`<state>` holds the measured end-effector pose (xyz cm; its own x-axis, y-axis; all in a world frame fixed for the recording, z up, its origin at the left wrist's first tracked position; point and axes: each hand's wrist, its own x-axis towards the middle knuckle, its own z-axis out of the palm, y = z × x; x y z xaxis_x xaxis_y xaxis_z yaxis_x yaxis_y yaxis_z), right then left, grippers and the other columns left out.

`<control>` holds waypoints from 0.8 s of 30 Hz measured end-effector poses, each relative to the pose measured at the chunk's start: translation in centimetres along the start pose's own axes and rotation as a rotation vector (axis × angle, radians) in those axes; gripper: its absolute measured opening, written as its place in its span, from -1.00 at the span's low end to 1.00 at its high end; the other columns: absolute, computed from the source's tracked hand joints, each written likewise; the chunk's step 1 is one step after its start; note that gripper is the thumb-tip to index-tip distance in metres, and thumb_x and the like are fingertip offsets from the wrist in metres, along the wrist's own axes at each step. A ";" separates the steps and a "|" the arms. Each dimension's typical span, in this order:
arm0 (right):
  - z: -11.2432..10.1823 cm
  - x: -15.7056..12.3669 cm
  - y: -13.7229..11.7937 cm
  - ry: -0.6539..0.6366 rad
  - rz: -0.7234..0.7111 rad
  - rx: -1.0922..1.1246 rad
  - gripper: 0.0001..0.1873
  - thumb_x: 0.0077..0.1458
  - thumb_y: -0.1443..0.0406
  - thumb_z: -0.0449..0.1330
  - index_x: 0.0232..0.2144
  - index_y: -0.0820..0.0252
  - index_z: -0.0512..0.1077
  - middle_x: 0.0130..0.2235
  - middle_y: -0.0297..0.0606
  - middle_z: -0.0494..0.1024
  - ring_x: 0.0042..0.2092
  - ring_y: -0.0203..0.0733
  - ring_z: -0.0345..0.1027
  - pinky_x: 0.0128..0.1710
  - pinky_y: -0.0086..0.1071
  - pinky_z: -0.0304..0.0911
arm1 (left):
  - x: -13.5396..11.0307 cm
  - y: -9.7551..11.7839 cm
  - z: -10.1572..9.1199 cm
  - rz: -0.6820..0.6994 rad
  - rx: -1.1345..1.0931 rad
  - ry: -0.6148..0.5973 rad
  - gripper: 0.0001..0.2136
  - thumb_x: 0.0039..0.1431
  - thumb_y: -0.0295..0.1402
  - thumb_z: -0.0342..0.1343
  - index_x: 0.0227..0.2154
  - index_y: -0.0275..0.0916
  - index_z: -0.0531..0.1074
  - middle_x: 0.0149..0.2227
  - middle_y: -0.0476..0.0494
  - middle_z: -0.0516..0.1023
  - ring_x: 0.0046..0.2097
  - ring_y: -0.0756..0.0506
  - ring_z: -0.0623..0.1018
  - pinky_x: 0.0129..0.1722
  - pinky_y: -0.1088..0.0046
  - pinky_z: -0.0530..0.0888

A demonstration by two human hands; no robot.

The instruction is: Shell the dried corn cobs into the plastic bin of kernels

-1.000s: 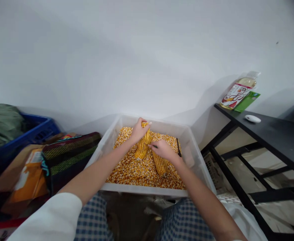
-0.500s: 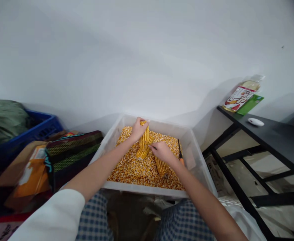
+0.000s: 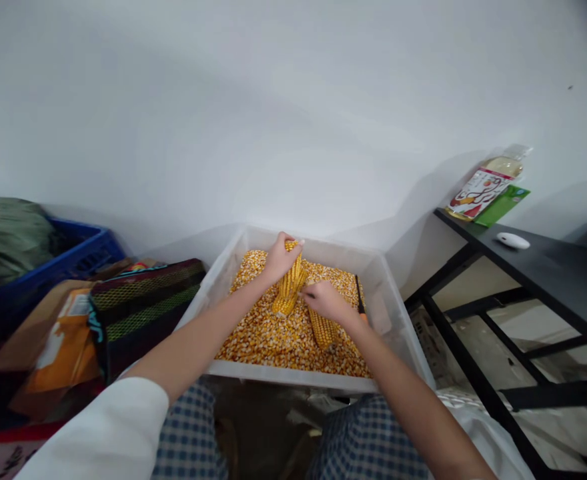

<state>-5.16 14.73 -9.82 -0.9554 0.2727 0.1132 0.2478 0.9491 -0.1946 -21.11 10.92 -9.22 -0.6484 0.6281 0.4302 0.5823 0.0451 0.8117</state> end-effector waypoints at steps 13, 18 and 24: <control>-0.6 -0.2 0.4 0.050 0.049 0.047 -0.67 0.16 0.30 0.00 -0.49 0.29 0.50 -0.44 -0.15 0.56 -0.46 -0.30 0.32 -0.43 -0.47 0.00 | -0.4 0.4 0.2 0.064 0.021 -0.040 -0.67 0.07 -0.06 -0.01 -0.25 -0.21 0.27 -0.29 -0.10 0.45 -0.28 -0.09 0.45 -0.22 0.38 0.34; -0.2 0.2 0.2 0.003 0.050 0.017 -0.72 0.12 0.35 0.02 -0.44 0.29 0.51 -0.40 -0.13 0.56 -0.41 -0.27 0.35 -0.39 -0.47 0.04 | -0.9 1.0 0.4 0.108 0.036 -0.066 -0.67 0.06 -0.06 -0.01 -0.25 -0.21 0.27 -0.28 -0.10 0.46 -0.27 -0.09 0.45 -0.23 0.39 0.34; -0.6 0.5 0.8 -0.045 -0.060 0.017 -0.75 0.06 0.39 0.03 -0.47 0.29 0.51 -0.42 -0.15 0.56 -0.42 -0.28 0.34 -0.38 -0.47 0.06 | -1.8 1.9 0.7 0.152 0.063 -0.126 -0.66 0.07 -0.07 -0.02 -0.21 -0.20 0.28 -0.31 -0.09 0.47 -0.32 -0.08 0.46 -0.26 0.38 0.35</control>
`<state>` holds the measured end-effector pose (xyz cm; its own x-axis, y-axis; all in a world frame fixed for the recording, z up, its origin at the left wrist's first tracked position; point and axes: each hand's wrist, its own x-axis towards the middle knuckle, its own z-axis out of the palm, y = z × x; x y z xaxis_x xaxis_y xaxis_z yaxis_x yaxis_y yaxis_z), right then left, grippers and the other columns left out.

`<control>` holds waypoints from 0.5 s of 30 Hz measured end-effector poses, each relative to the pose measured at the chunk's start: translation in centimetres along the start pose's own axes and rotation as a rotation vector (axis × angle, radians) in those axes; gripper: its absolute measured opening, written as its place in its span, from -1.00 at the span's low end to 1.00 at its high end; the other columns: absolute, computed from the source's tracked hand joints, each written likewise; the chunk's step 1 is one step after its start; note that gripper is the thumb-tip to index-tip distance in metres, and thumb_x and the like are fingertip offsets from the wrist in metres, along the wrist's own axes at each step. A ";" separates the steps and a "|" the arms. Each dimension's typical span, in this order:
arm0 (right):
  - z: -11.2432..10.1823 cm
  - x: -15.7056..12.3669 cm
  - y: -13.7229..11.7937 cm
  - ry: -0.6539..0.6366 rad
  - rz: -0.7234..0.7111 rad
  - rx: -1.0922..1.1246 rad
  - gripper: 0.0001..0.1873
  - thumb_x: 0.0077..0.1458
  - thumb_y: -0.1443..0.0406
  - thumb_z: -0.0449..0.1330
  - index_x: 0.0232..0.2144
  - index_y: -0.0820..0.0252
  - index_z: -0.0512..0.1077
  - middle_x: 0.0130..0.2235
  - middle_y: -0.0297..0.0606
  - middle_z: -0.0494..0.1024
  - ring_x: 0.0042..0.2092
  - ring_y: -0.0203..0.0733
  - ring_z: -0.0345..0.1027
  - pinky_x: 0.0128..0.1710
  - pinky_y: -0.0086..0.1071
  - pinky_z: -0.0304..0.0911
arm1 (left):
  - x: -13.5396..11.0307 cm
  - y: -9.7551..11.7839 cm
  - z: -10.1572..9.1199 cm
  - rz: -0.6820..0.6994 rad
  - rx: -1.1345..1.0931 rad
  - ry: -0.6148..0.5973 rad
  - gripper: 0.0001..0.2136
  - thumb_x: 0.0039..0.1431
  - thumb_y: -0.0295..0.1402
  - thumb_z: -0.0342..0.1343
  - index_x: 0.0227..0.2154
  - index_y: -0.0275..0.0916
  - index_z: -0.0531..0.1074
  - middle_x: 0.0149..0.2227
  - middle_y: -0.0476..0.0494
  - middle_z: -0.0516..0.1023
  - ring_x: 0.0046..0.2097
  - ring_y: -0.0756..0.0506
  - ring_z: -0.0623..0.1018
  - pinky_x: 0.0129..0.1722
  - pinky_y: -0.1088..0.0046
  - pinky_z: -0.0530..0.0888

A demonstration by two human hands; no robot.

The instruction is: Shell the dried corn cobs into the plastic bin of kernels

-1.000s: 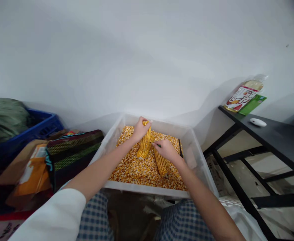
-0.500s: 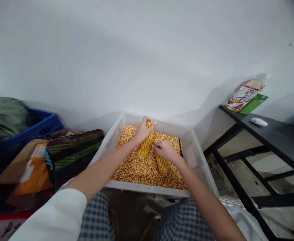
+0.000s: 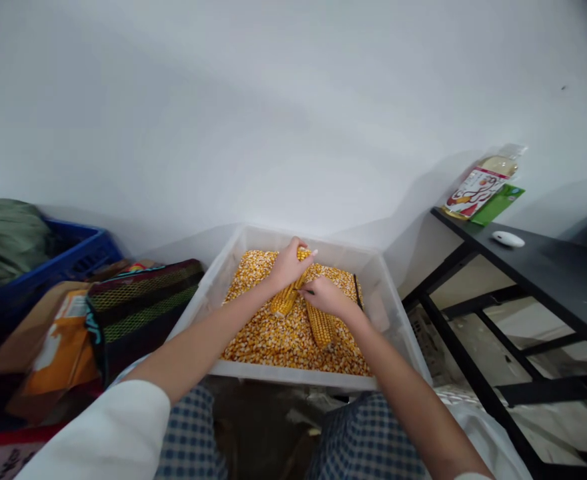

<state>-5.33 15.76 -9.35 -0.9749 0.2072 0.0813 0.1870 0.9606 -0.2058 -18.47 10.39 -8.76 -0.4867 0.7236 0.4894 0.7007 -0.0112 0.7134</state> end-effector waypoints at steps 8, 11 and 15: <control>0.0 -0.3 1.1 -0.002 -0.077 0.106 -0.80 -0.03 0.44 0.06 -0.49 0.32 0.50 -0.37 -0.15 0.56 -0.34 -0.25 0.35 -0.33 -0.48 0.13 | -1.1 1.5 0.9 0.132 0.070 -0.156 -0.66 0.07 -0.09 -0.02 -0.19 -0.21 0.30 -0.23 -0.13 0.48 -0.17 -0.13 0.46 -0.16 0.33 0.35; -0.1 -0.4 1.6 -0.012 -0.085 0.127 -0.80 -0.03 0.44 0.07 -0.48 0.32 0.51 -0.37 -0.16 0.56 -0.35 -0.25 0.34 -0.34 -0.48 0.13 | -1.1 1.6 0.9 0.154 0.074 -0.165 -0.69 0.10 -0.13 -0.05 -0.19 -0.21 0.30 -0.22 -0.14 0.48 -0.16 -0.13 0.46 -0.14 0.33 0.34; 0.0 -0.4 1.7 -0.030 -0.106 0.134 -0.79 -0.05 0.47 0.06 -0.50 0.34 0.51 -0.44 -0.19 0.55 -0.43 -0.30 0.29 -0.40 -0.49 0.10 | -1.3 1.4 0.8 0.174 0.055 -0.160 -0.72 0.14 -0.18 -0.11 -0.18 -0.22 0.30 -0.23 -0.15 0.47 -0.17 -0.11 0.46 -0.15 0.35 0.35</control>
<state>-4.61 17.34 -9.77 -0.9919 0.0988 0.0802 0.0676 0.9431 -0.3256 -16.41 10.04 -8.78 -0.2701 0.8142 0.5140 0.7963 -0.1112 0.5946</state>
